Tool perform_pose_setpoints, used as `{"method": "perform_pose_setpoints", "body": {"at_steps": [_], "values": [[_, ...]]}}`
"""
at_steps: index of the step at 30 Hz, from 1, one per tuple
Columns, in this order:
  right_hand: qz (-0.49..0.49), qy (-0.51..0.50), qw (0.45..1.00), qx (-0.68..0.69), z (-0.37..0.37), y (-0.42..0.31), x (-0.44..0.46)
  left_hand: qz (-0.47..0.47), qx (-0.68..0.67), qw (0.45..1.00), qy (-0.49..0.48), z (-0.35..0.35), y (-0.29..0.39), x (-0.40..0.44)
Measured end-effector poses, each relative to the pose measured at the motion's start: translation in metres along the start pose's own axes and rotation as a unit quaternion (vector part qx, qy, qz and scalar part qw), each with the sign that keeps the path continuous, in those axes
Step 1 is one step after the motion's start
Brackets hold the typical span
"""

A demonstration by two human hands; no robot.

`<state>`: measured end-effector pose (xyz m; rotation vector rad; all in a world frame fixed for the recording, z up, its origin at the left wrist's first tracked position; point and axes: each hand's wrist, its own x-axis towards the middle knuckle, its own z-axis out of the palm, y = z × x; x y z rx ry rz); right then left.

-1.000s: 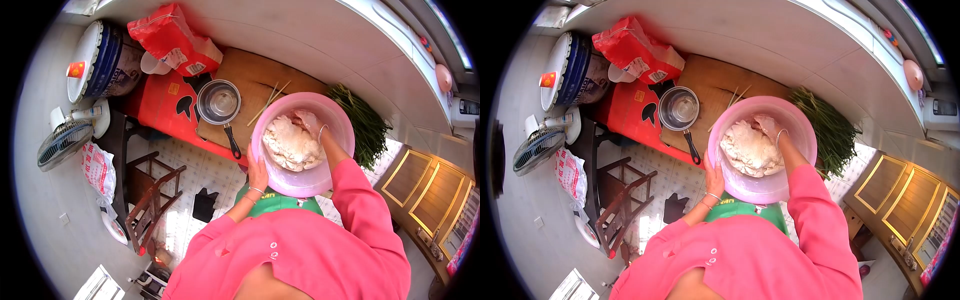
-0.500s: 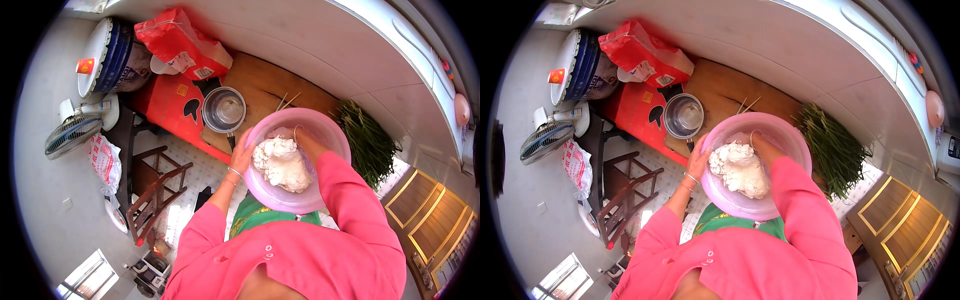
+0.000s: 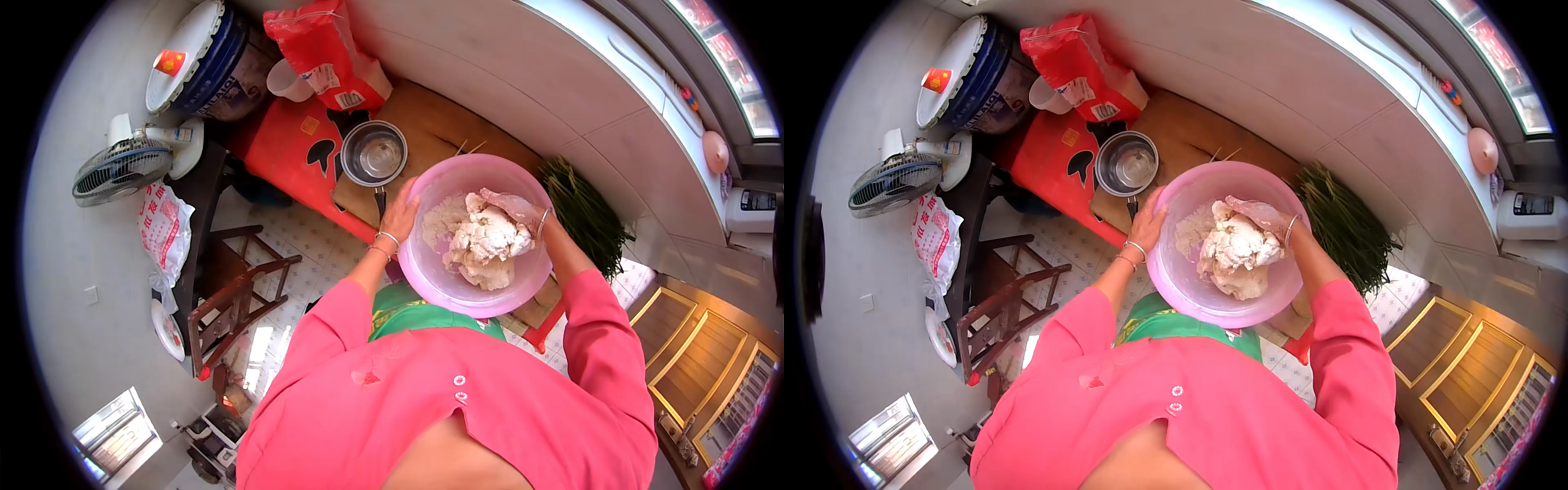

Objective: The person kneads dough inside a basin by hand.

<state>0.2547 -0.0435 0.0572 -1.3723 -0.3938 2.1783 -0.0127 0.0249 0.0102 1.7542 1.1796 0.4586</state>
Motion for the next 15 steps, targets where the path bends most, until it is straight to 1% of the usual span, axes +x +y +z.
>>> {"method": "perform_pose_setpoints", "body": {"at_steps": [1, 2, 4, 5, 6, 7, 8, 9, 10, 11, 12, 13, 14, 15], "values": [[-0.008, 0.012, 1.000, -0.024, 0.005, 0.004, -0.008, -0.008, 0.006, 1.000, -0.002, 0.000, -0.001, 0.000], [-0.021, 0.027, 0.998, -0.054, 0.009, 0.010, -0.015, 0.006, 0.008, 1.000, 0.007, 0.002, -0.005, 0.000], [-0.064, 0.065, 0.984, -0.151, 0.017, 0.025, -0.021, 0.011, 0.013, 1.000, 0.008, 0.003, -0.009, 0.000], [-0.105, 0.092, 0.960, -0.243, 0.022, 0.032, -0.024, 0.010, 0.026, 1.000, 0.009, 0.003, -0.011, -0.001], [-0.125, 0.144, 0.937, -0.293, 0.027, 0.039, -0.027, 0.013, 0.021, 1.000, 0.005, 0.004, -0.013, -0.001], [-0.123, 0.151, 0.937, -0.292, 0.030, 0.048, -0.025, 0.017, 0.023, 1.000, 0.010, 0.004, -0.014, -0.001], [-0.184, 0.180, 0.890, -0.377, 0.032, 0.060, -0.020, 0.020, 0.025, 0.999, 0.014, 0.004, -0.016, -0.001], [-0.241, 0.206, 0.831, -0.457, 0.033, 0.072, -0.018, 0.022, 0.021, 1.000, 0.009, 0.004, -0.017, -0.001], [-0.224, 0.237, 0.826, -0.459, 0.045, 0.078, -0.023, 0.017, 0.021, 1.000, 0.010, 0.004, -0.017, -0.001], [-0.220, 0.242, 0.826, -0.459, 0.053, 0.091, -0.023, 0.013, 0.020, 1.000, 0.011, 0.004, -0.016, 0.000], [-0.285, 0.302, 0.750, -0.514, 0.058, 0.106, -0.021, 0.014, 0.017, 1.000, 0.005, 0.003, -0.015, 0.001], [-0.345, 0.356, 0.663, -0.561, 0.064, 0.116, -0.019, 0.012, 0.009, 1.000, 0.005, 0.002, -0.013, 0.000], [-0.316, 0.361, 0.669, -0.568, 0.074, 0.114, -0.022, 0.009, 0.003, 1.000, 0.005, 0.001, -0.013, 0.000], [-0.311, 0.365, 0.671, -0.566, 0.080, 0.113, -0.020, 0.009, 0.002, 1.000, -0.002, 0.001, -0.013, 0.001]]}}
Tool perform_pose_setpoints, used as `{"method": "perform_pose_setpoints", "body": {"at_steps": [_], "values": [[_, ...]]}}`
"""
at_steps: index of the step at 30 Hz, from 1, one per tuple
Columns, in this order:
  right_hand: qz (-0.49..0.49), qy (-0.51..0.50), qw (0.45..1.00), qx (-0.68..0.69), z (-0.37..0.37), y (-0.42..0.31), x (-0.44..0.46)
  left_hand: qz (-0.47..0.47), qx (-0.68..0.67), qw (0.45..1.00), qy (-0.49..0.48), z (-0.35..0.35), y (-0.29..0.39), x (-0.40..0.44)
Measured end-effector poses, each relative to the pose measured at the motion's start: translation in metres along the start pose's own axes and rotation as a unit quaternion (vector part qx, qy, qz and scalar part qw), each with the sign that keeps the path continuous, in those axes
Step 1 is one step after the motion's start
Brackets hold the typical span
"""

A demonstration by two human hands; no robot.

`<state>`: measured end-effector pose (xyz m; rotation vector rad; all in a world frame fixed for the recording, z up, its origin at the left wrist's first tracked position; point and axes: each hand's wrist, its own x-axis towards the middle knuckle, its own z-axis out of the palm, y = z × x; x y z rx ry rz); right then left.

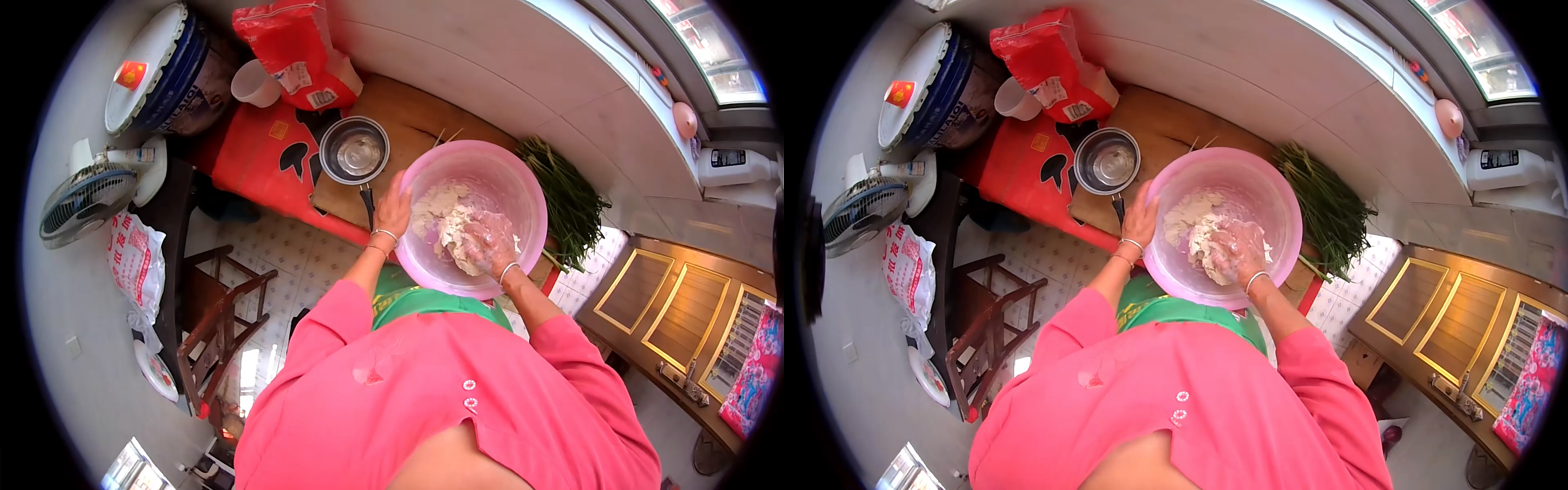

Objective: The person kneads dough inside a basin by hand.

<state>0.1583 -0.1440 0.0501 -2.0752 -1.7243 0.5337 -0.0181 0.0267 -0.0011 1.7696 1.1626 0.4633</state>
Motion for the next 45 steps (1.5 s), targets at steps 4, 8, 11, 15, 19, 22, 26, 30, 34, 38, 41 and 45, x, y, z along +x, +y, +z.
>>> {"method": "perform_pose_setpoints", "body": {"at_steps": [4, 8, 11, 15, 19, 22, 26, 30, 34, 38, 41, 45], "values": [[0.018, 0.007, 0.998, -0.061, 0.023, 0.008, -0.007, 0.013, -0.006, 1.000, 0.014, 0.004, -0.006, 0.002], [-0.003, 0.013, 0.994, -0.108, 0.041, 0.004, -0.011, 0.005, 0.004, 1.000, 0.006, 0.001, 0.004, 0.007], [-0.007, 0.027, 0.989, -0.142, 0.054, 0.015, 0.000, -0.007, 0.016, 1.000, -0.006, -0.001, 0.010, 0.009], [0.035, 0.019, 0.990, -0.132, 0.056, 0.027, 0.023, -0.011, 0.036, 0.999, 0.000, 0.005, 0.006, 0.010], [0.074, -0.003, 0.991, -0.116, 0.060, 0.032, 0.043, -0.022, 0.056, 0.998, -0.023, 0.005, 0.008, 0.012], [0.098, -0.010, 0.991, -0.093, 0.061, 0.039, 0.060, -0.017, 0.052, 0.998, -0.025, 0.007, 0.008, 0.013], [0.117, -0.021, 0.990, -0.073, 0.058, 0.046, 0.079, -0.023, 0.050, 0.998, -0.031, 0.006, 0.007, 0.011], [0.130, -0.025, 0.989, -0.063, 0.060, 0.057, 0.095, -0.034, 0.056, 0.997, -0.035, 0.006, 0.005, 0.012], [0.185, -0.087, 0.978, -0.045, 0.058, 0.064, 0.112, -0.036, 0.049, 0.998, -0.029, 0.006, 0.005, 0.013], [0.206, -0.115, 0.970, -0.051, 0.054, 0.066, 0.127, -0.048, 0.036, 0.998, -0.036, 0.004, 0.009, 0.014], [0.184, -0.077, 0.977, -0.072, 0.058, 0.068, 0.124, -0.020, 0.048, 0.999, -0.014, 0.005, 0.006, 0.014], [0.211, -0.044, 0.972, -0.092, 0.077, 0.079, 0.116, 0.040, 0.113, 0.993, 0.022, 0.008, -0.005, 0.008]]}}
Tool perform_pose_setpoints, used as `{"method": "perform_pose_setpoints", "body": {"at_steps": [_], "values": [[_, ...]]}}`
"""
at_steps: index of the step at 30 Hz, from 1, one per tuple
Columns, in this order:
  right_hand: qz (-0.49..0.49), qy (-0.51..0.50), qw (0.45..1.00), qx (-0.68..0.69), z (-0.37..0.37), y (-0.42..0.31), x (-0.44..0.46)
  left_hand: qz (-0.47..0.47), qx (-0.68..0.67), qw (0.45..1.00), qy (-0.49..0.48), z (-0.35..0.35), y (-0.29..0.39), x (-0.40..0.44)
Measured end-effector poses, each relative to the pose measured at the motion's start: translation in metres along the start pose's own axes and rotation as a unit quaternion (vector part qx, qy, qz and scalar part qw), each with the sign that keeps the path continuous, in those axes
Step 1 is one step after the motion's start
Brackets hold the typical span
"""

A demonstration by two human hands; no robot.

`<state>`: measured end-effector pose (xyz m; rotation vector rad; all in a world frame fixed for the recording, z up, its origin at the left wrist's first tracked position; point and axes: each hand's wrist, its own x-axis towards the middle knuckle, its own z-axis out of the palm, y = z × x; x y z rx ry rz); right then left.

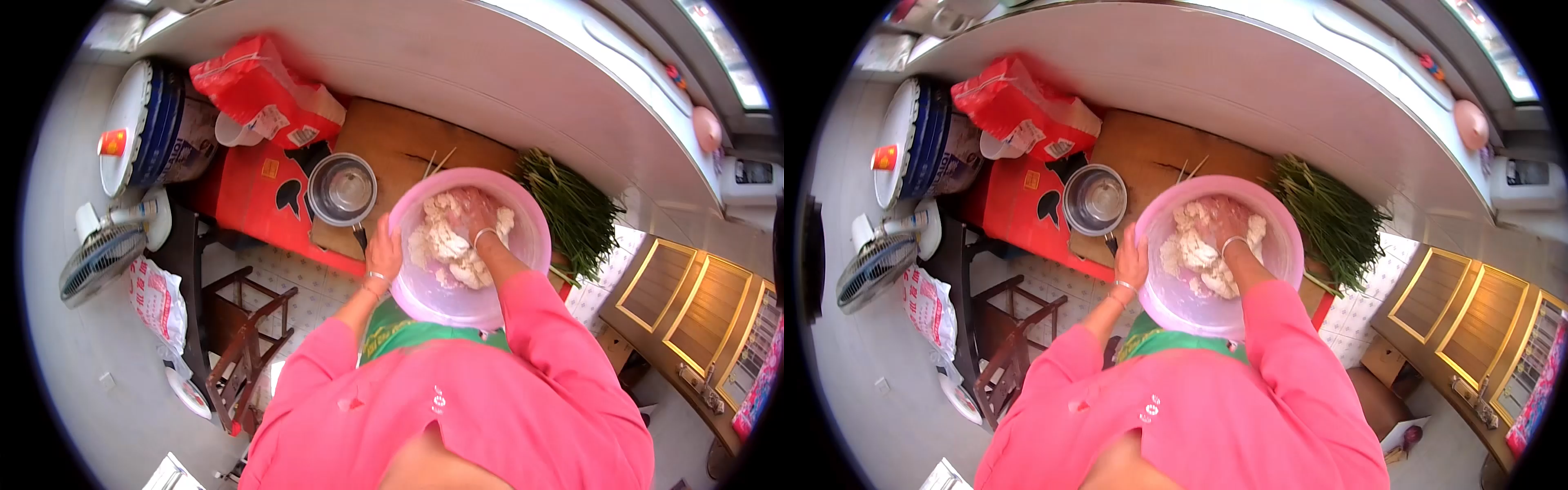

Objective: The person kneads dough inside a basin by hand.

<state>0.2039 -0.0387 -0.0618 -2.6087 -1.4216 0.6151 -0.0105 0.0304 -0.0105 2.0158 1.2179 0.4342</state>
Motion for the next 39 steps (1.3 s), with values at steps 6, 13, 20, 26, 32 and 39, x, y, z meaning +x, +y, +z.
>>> {"method": "perform_pose_setpoints", "body": {"at_steps": [6, 13, 20, 26, 32, 39], "values": [[-0.082, -0.244, 0.957, 0.133, -0.103, -0.010, -0.031, -0.033, 0.037, 0.999, -0.011, -0.004, 0.009, 0.001], [-0.135, -0.356, 0.895, 0.234, -0.114, -0.026, -0.087, -0.027, 0.013, 1.000, -0.002, -0.005, 0.007, -0.002], [-0.169, -0.295, 0.940, 0.002, -0.082, -0.052, -0.124, -0.045, -0.003, 0.999, -0.012, -0.005, 0.005, -0.001], [-0.140, -0.284, 0.947, -0.056, -0.059, -0.056, -0.142, -0.033, -0.006, 0.999, -0.001, -0.007, 0.008, 0.001], [-0.157, -0.303, 0.938, -0.059, -0.042, -0.061, -0.141, -0.052, -0.016, 0.998, -0.016, -0.007, 0.006, 0.004], [-0.173, -0.343, 0.923, -0.032, -0.021, -0.058, -0.121, -0.047, -0.016, 0.999, -0.015, -0.010, 0.008, 0.004]]}}
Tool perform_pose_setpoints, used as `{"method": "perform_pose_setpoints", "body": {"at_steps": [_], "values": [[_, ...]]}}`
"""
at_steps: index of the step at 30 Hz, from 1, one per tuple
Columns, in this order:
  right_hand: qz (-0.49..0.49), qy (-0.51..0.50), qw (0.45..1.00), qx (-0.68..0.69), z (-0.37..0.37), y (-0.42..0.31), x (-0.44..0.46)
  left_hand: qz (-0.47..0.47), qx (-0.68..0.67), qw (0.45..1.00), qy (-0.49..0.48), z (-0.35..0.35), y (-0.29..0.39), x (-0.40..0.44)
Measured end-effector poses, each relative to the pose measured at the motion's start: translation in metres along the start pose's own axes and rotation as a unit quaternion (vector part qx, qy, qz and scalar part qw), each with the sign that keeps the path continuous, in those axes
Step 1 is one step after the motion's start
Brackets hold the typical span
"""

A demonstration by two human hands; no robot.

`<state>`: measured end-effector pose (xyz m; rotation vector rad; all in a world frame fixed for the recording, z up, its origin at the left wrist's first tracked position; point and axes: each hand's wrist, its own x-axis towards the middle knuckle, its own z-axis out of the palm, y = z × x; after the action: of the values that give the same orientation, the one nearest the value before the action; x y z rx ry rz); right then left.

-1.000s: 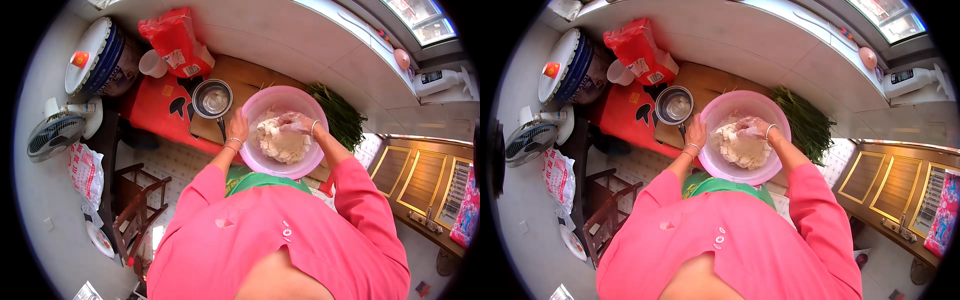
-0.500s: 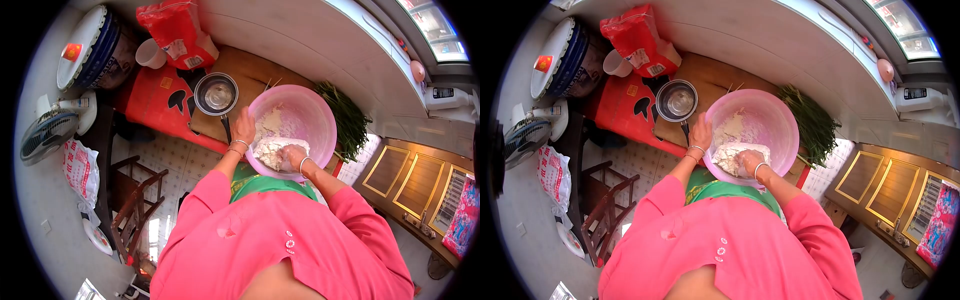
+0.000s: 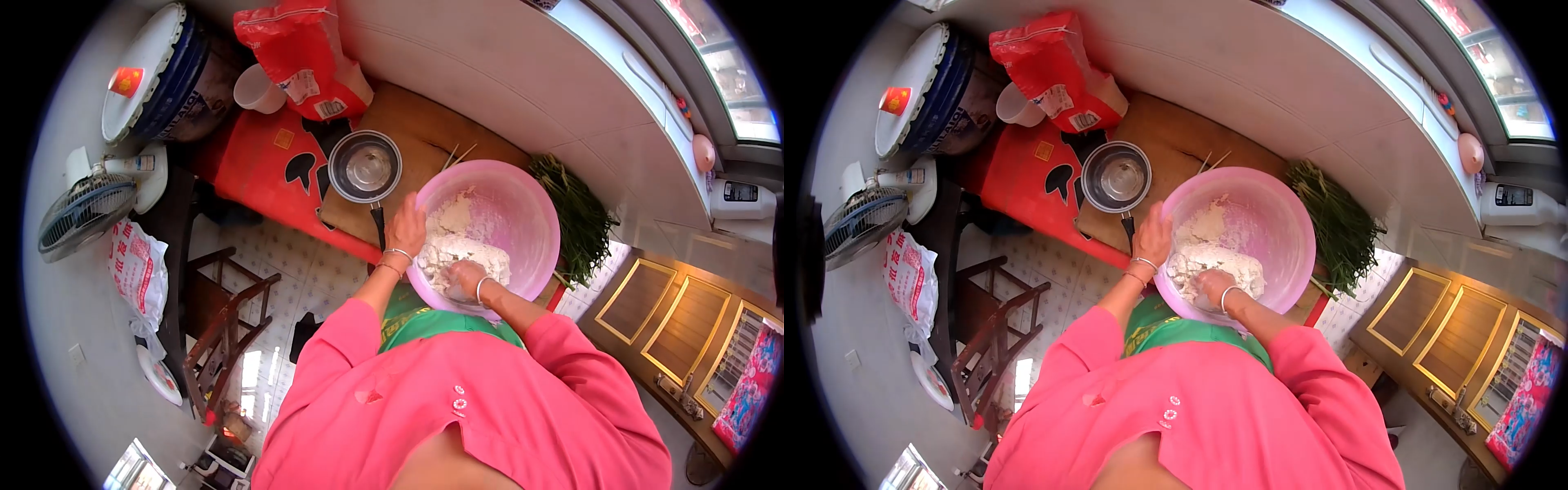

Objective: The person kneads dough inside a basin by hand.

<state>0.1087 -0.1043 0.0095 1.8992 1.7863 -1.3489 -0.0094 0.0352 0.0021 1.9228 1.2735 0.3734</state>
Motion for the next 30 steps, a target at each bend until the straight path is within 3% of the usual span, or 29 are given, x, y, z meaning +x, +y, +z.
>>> {"method": "perform_pose_setpoints", "body": {"at_steps": [1, 2, 4, 6, 8, 11, 13, 25, 30], "values": [[-0.100, -0.034, 0.994, 0.004, -0.015, 0.004, -0.001, 0.000, 0.000, 1.000, 0.006, -0.001, 0.001, 0.001], [-0.102, -0.037, 0.994, 0.004, -0.030, 0.006, -0.009, 0.006, 0.007, 1.000, 0.006, -0.001, 0.001, -0.001], [-0.054, -0.037, 0.959, 0.276, -0.064, 0.014, -0.022, 0.007, 0.016, 1.000, 0.004, 0.001, 0.000, -0.003], [0.102, 0.004, 0.901, 0.421, -0.087, 0.042, -0.010, 0.006, 0.009, 1.000, 0.006, -0.001, 0.003, -0.004], [0.101, 0.165, 0.847, 0.496, -0.078, 0.097, 0.017, -0.006, 0.013, 1.000, 0.001, -0.003, 0.006, -0.002], [0.133, 0.206, 0.770, 0.589, -0.066, 0.135, 0.052, -0.009, 0.019, 1.000, 0.004, 0.001, 0.003, -0.001], [0.137, 0.178, 0.772, 0.594, -0.057, 0.137, 0.070, -0.002, 0.024, 1.000, 0.012, 0.002, 0.003, 0.001], [0.112, 0.074, 0.903, 0.409, -0.051, 0.113, 0.113, -0.024, 0.012, 1.000, -0.007, 0.004, 0.002, 0.004], [0.143, -0.017, 0.889, 0.435, -0.093, 0.063, 0.083, -0.004, -0.003, 1.000, 0.019, 0.002, 0.007, 0.004]]}}
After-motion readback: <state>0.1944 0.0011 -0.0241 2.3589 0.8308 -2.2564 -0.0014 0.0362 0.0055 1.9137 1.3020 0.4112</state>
